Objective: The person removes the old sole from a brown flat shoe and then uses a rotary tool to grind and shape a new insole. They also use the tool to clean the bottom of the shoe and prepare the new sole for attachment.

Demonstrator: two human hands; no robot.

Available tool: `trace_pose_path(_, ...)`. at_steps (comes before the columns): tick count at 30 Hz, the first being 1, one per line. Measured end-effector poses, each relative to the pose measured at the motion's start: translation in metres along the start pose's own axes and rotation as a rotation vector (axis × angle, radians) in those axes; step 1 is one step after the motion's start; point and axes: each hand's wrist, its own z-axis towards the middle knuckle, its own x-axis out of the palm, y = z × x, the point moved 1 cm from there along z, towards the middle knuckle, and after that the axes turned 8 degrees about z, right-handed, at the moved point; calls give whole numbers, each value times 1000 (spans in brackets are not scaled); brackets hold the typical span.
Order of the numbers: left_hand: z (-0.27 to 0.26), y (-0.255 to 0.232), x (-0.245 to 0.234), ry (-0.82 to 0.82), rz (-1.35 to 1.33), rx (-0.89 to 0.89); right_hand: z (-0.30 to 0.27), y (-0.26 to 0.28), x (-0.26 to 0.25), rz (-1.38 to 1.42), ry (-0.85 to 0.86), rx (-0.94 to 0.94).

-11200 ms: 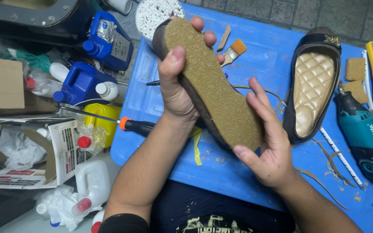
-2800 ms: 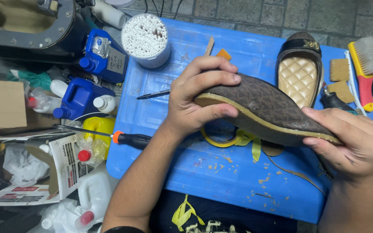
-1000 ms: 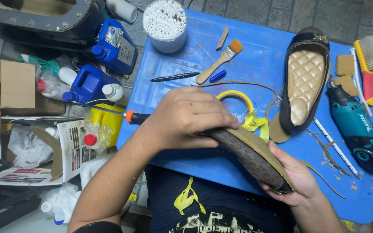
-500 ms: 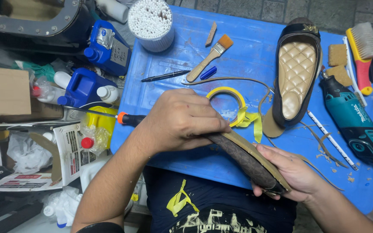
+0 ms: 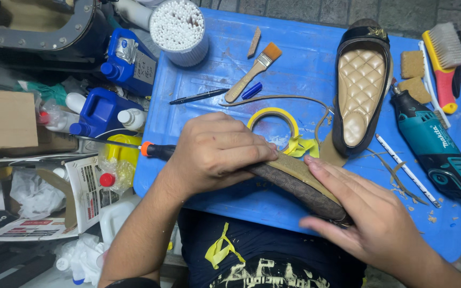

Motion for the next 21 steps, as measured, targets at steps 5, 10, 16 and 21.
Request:
trace_pose_path(5,-4,2,10,-78,-30,21,4,-2,1,-67,-50,-41)
trace_pose_path(10,-6,9,18,-104,-47,58,1,-5,2,10,-25,-11)
trace_pose_path(16,6,10,9,17,-59,77,-9,-21,12,516,206,261)
trace_pose_path(21,16,6,-3,-29,37,118,-12,-37,31,731,73,332)
